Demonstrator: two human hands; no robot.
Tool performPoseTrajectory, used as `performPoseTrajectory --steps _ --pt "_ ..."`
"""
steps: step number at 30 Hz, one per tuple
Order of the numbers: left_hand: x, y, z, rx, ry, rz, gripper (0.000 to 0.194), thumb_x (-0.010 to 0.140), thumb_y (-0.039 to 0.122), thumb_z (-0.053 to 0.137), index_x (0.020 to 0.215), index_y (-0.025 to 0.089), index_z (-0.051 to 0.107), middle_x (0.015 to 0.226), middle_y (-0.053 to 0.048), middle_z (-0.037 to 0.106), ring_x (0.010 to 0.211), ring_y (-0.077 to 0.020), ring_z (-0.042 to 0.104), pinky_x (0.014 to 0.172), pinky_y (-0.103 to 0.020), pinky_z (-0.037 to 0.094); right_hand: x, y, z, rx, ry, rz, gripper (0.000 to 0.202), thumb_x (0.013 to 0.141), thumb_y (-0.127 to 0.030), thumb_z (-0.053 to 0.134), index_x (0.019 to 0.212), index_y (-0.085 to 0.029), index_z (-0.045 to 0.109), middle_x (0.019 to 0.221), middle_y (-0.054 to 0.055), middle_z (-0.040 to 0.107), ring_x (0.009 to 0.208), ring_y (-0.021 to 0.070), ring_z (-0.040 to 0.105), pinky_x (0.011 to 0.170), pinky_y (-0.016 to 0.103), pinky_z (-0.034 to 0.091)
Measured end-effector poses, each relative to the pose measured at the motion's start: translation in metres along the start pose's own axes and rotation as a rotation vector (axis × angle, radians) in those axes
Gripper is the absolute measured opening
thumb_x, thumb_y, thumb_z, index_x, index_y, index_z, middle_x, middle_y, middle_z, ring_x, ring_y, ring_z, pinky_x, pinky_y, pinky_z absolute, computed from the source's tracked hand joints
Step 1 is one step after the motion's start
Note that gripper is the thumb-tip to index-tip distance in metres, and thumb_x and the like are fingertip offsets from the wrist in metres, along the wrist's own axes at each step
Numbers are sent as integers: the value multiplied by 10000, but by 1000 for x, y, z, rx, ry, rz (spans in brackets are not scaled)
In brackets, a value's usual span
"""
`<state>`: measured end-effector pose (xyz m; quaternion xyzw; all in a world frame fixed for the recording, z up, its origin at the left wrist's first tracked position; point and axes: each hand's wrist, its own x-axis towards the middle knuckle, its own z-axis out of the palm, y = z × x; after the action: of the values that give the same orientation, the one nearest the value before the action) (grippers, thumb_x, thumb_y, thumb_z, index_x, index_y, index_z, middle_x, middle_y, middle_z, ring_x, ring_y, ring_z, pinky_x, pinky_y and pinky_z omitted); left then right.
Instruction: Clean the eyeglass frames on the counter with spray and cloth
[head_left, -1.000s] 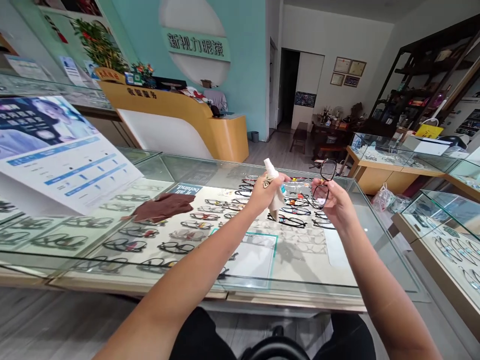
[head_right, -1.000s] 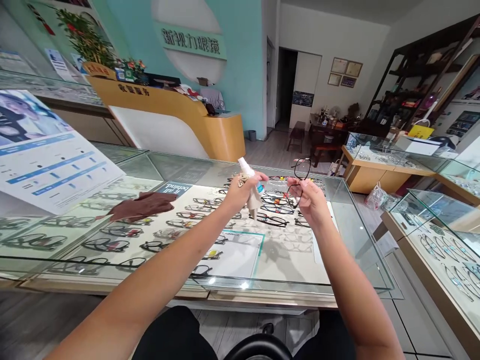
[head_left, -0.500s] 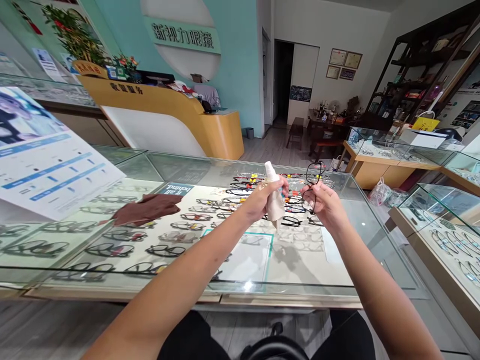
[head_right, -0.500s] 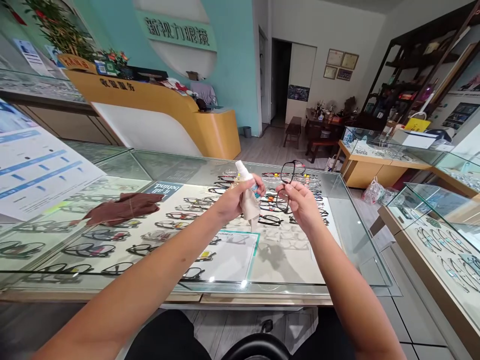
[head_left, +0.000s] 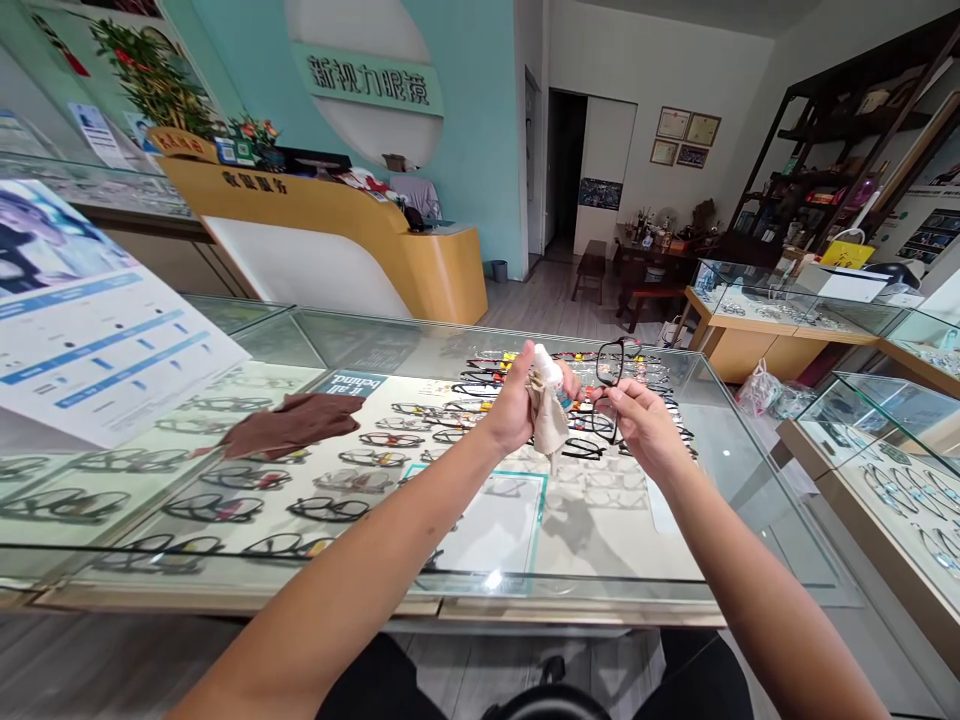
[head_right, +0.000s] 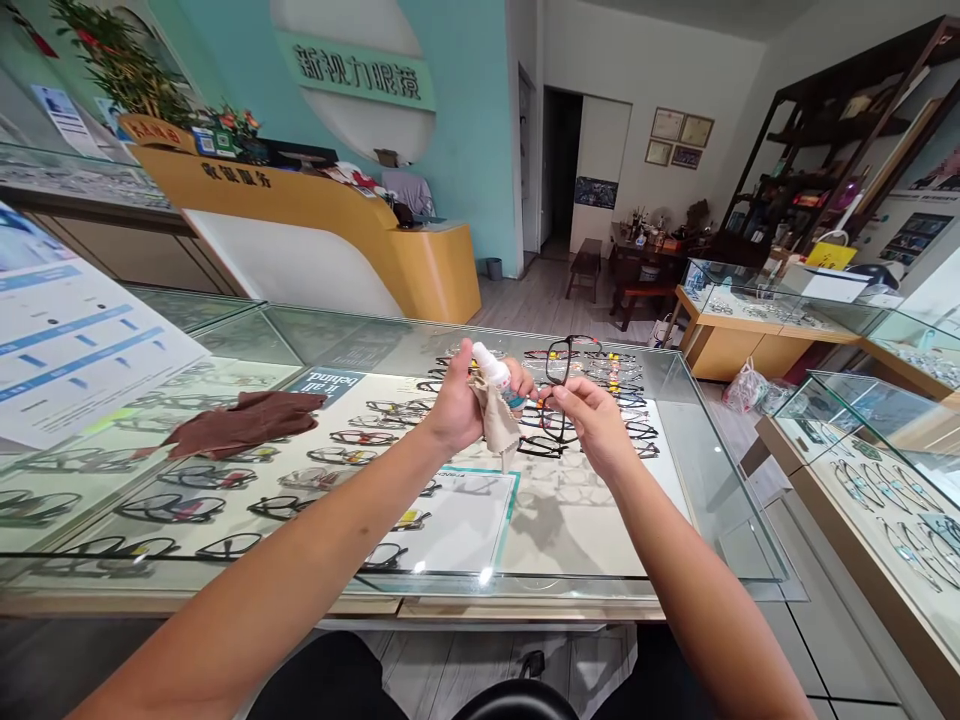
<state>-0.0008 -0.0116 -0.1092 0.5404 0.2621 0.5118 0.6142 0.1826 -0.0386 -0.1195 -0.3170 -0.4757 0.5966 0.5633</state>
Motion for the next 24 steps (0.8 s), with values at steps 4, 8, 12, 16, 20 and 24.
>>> performPoseTrajectory --steps 4,8,12,16,20,24 --pt "0 -7 -4 159 28 84 796 709 996 540 634 207 615 691 -67 573 614 -194 506 569 -349 381 0 3 0 -42 -26 -7 460 633 -585 967 722 -254 660 842 24 806 914 206 722 941 350 516" --pt "-3 -9 -2 468 123 164 649 764 843 632 633 211 560 624 -14 491 597 -166 405 589 -324 326 -1 7 -1 -129 -56 -5 474 648 -617 946 748 -257 654 794 13 788 873 212 706 877 351 499" --pt "-4 -11 -1 582 197 220 529 808 697 624 626 215 504 613 -1 466 638 -171 409 630 -314 327 -2 9 0 -152 -80 -5 467 661 -607 941 748 -258 644 783 7 781 847 203 689 812 331 489" --pt "-4 -12 -3 560 205 237 560 828 740 566 636 217 507 624 -4 451 599 -162 379 594 -312 302 -3 8 1 -151 -90 -6 455 671 -600 935 748 -255 650 796 11 787 862 202 689 816 329 493" --pt "-3 -10 -4 558 143 232 594 836 778 544 641 218 505 611 7 429 586 -156 353 590 -308 296 -2 3 1 -86 -64 -8 447 666 -593 939 743 -254 657 823 14 795 823 183 668 806 314 490" --pt "-4 -11 -4 666 72 216 552 828 737 561 641 220 509 621 -6 484 632 -183 430 633 -316 321 -1 0 0 5 -1 -8 434 656 -574 939 773 -253 672 887 31 802 837 196 685 805 322 508"
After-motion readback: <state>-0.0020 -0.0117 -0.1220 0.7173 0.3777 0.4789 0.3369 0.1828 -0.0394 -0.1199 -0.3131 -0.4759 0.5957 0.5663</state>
